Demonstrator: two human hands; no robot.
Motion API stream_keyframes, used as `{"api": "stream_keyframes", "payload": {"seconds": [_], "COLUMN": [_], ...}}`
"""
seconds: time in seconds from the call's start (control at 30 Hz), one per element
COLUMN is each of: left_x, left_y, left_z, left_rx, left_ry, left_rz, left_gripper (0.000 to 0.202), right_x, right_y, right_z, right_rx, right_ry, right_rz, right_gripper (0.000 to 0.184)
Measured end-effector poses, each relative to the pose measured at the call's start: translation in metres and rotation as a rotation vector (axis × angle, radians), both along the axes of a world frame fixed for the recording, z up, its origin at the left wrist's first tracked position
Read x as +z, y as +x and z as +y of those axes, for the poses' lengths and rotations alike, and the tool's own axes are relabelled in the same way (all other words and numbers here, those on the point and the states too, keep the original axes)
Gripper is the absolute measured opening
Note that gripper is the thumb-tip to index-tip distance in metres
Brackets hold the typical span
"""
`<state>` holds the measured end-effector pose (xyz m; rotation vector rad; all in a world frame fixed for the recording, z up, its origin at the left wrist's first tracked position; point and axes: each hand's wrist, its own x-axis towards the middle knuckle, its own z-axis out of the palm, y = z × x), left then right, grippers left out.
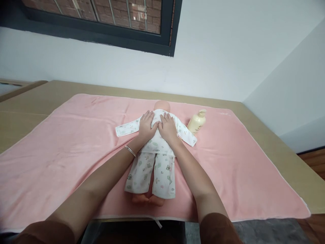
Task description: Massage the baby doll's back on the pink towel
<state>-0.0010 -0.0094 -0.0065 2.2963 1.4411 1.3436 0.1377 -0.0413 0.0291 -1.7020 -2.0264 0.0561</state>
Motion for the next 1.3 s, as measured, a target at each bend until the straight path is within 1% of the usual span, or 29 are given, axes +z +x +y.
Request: {"api": "stream_keyframes", "payload": {"seconds": [0.07,0.13,0.33,0.43,0.53,0.6,0.67,0.7,0.77,0.83,0.87,0.9,0.93,0.97,1.0,1.03,1.1,1.13,1.23,1.3], "left_x": [0.000,0.000,0.006,0.013,0.023,0.031,0.040,0.044,0.052,0.062,0.067,0.073,0.079,0.084,0.090,0.095,0.104,0.108,0.116,0.118], "left_y": [-0.001,-0.001,-0.003,-0.006,-0.009,-0.008,-0.003,0.002,0.015,0.032,0.042,0.052,0.063,0.073,0.082,0.092,0.109,0.117,0.135,0.144], "left_z": [0.000,0.000,-0.002,-0.004,-0.008,-0.014,-0.024,-0.031,-0.045,-0.056,-0.059,-0.061,-0.061,-0.059,-0.057,-0.054,-0.048,-0.045,-0.038,-0.034], "left_rx": [0.007,0.001,-0.056,-0.134,-0.210,-0.236,-0.291,-0.335,-0.432,-0.508,-0.545,-0.586,-0.631,-0.689,-0.714,-0.696,-0.650,-0.644,-0.633,-0.593], "left_ry": [-0.004,-0.007,0.030,0.104,0.168,0.180,0.159,0.126,-0.002,-0.232,-0.400,-0.604,-0.854,-1.114,-1.309,-1.400,-1.454,-1.461,-1.465,-1.448], "left_rz": [0.004,0.009,0.073,0.118,0.147,0.135,0.072,0.017,-0.148,-0.412,-0.580,-0.774,-0.946,-1.053,-1.135,-1.218,-1.352,-1.404,-1.499,-1.540], "left_gripper": [0.050,0.049,0.049,0.048,0.052,0.059,0.065,0.066,0.064,0.059,0.058,0.058,0.063,0.067,0.068,0.068,0.067,0.066,0.067,0.069], "right_x": [0.000,0.003,0.024,0.036,0.054,0.071,0.091,0.100,0.117,0.128,0.132,0.133,0.133,0.132,0.130,0.127,0.120,0.117,0.110,0.106], "right_y": [0.001,0.003,0.008,0.012,0.020,0.029,0.043,0.051,0.071,0.093,0.104,0.113,0.122,0.129,0.134,0.138,0.142,0.142,0.140,0.138], "right_z": [0.002,0.002,-0.006,-0.011,-0.021,-0.032,-0.047,-0.055,-0.071,-0.083,-0.087,-0.089,-0.089,-0.088,-0.086,-0.083,-0.075,-0.070,-0.059,-0.052], "right_rx": [0.023,0.050,0.130,0.161,0.200,0.237,0.266,0.259,0.187,0.076,0.019,-0.035,-0.085,-0.124,-0.150,-0.164,-0.151,-0.136,-0.077,-0.044], "right_ry": [-0.035,-0.053,-0.090,-0.103,-0.147,-0.169,-0.163,-0.138,-0.071,-0.002,0.024,0.037,0.033,0.010,-0.029,-0.077,-0.161,-0.178,-0.152,-0.126], "right_rz": [-0.006,-0.021,-0.112,-0.124,-0.069,0.019,0.132,0.186,0.267,0.329,0.355,0.374,0.384,0.383,0.374,0.361,0.334,0.326,0.330,0.341], "right_gripper": [0.052,0.050,0.049,0.046,0.043,0.045,0.051,0.054,0.057,0.057,0.057,0.057,0.057,0.058,0.059,0.059,0.060,0.060,0.062,0.064]}}
